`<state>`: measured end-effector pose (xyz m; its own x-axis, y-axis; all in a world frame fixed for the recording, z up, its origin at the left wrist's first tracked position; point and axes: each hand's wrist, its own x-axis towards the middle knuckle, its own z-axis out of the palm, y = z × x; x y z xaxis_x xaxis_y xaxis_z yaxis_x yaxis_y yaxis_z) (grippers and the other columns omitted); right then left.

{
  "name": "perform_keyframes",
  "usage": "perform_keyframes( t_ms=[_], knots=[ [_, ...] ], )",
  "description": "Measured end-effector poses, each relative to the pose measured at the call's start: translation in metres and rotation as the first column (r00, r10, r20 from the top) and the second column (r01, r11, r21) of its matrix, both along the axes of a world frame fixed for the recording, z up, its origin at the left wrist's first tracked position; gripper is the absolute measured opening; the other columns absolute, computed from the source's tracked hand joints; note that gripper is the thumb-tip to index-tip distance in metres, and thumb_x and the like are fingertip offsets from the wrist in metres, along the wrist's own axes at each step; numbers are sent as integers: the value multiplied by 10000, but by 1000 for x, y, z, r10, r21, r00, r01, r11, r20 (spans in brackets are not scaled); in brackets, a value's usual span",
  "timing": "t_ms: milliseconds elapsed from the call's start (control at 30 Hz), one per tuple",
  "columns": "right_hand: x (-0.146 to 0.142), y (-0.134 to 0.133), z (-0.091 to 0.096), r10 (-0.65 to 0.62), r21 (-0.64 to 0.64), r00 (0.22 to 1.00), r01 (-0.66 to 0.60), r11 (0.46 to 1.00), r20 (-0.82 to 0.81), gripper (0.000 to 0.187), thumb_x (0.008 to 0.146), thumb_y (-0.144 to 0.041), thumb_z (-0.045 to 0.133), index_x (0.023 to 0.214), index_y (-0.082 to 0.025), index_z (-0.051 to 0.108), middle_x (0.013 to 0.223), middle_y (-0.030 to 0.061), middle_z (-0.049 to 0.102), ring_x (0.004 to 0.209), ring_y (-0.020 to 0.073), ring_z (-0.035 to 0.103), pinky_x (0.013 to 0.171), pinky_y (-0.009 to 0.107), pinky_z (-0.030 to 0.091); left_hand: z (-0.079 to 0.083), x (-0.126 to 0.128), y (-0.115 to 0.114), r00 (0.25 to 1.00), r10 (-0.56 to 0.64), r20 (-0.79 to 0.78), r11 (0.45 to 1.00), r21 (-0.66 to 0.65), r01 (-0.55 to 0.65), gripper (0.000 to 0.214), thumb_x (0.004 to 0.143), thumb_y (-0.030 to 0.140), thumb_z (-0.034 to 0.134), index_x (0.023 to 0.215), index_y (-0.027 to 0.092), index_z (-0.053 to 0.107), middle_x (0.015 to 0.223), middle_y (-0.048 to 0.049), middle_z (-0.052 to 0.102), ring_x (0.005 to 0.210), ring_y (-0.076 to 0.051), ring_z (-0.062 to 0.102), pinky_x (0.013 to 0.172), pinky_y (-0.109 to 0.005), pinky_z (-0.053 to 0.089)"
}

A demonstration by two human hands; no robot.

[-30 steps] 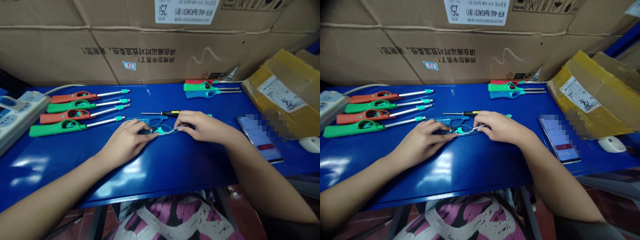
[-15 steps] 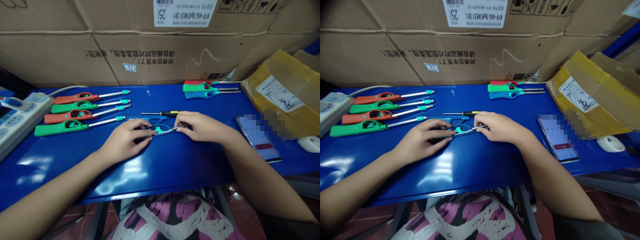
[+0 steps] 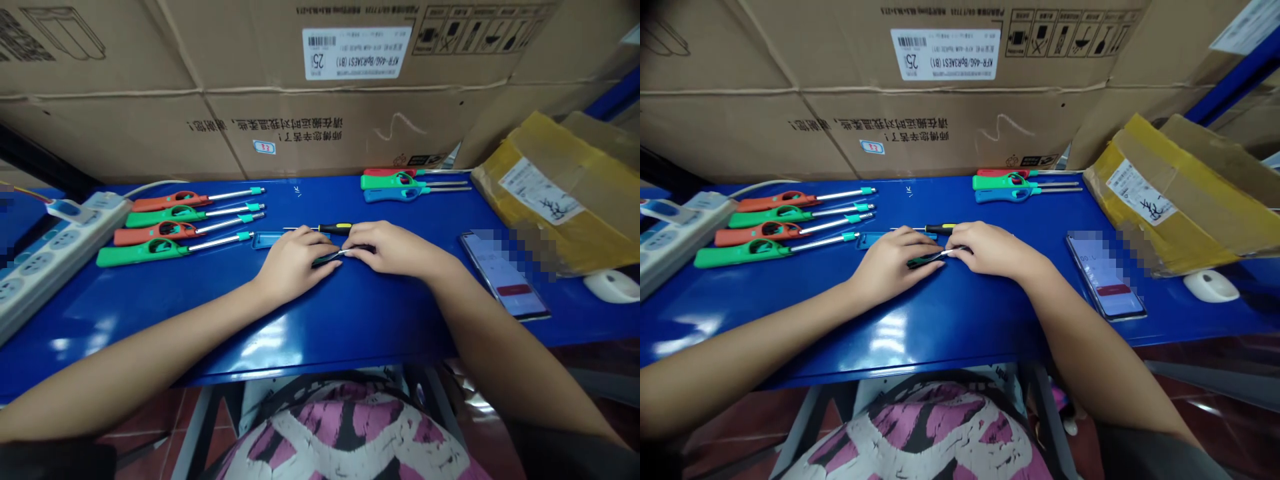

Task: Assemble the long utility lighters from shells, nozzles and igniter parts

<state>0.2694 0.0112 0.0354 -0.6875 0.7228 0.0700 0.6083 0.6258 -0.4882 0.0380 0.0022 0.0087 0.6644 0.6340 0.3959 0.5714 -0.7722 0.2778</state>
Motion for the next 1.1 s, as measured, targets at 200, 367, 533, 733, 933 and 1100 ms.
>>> perform_keyframes(
  t_ms=[200,367,533,733,933,1100],
  knots=[
    [1,2,-4,9,31,1000,-9,999,-8,219,978,-219,546,1004,-184,761,1022,84,732,933,212,671,834,312,471,-8,0,6,996,-35,79,999,-12,36,194,977,273,613,1020,181,778,1014,-69,781,886,-207,695,843,-363,534],
    [-1,1,-3,-5,52,1000,4,999,27,226,979,-216,540,1015,-183,761,1030,84,733,938,215,674,813,311,466,-6,-2,7,995,-58,76,998,-15,60,191,979,272,614,998,187,784,1008,-55,788,871,-202,702,823,-356,518],
    [-2,-1,-2,-9,78,1000,8,997,20,201,964,-204,558,993,-192,756,1029,80,740,925,213,673,797,311,456,-5,-2,7,999,-46,20,999,22,45,224,997,295,585,975,211,791,1004,-37,795,859,-194,697,801,-338,506],
    [-2,-2,-3,-29,110,999,26,994,23,155,954,-209,577,962,-191,731,1012,64,730,929,212,665,777,300,442,-6,-3,7,999,-16,-32,995,100,19,231,1000,323,582,974,237,795,995,-19,797,872,-210,692,768,-342,487],
    [-5,3,-12,-20,81,998,25,996,-68,115,936,-185,586,927,-185,701,974,63,705,912,204,644,793,298,447,-10,-2,7,999,-47,-6,996,81,48,251,1012,286,555,969,188,782,978,-55,789,864,-196,698,837,-345,524],
    [-5,7,-20,-11,44,987,18,999,-163,116,927,-186,605,925,-184,721,984,70,702,930,209,649,813,310,458,-12,-3,5,999,-44,4,997,67,44,245,1005,273,558,982,165,777,985,-70,777,855,-194,689,848,-346,543]
  ],
)
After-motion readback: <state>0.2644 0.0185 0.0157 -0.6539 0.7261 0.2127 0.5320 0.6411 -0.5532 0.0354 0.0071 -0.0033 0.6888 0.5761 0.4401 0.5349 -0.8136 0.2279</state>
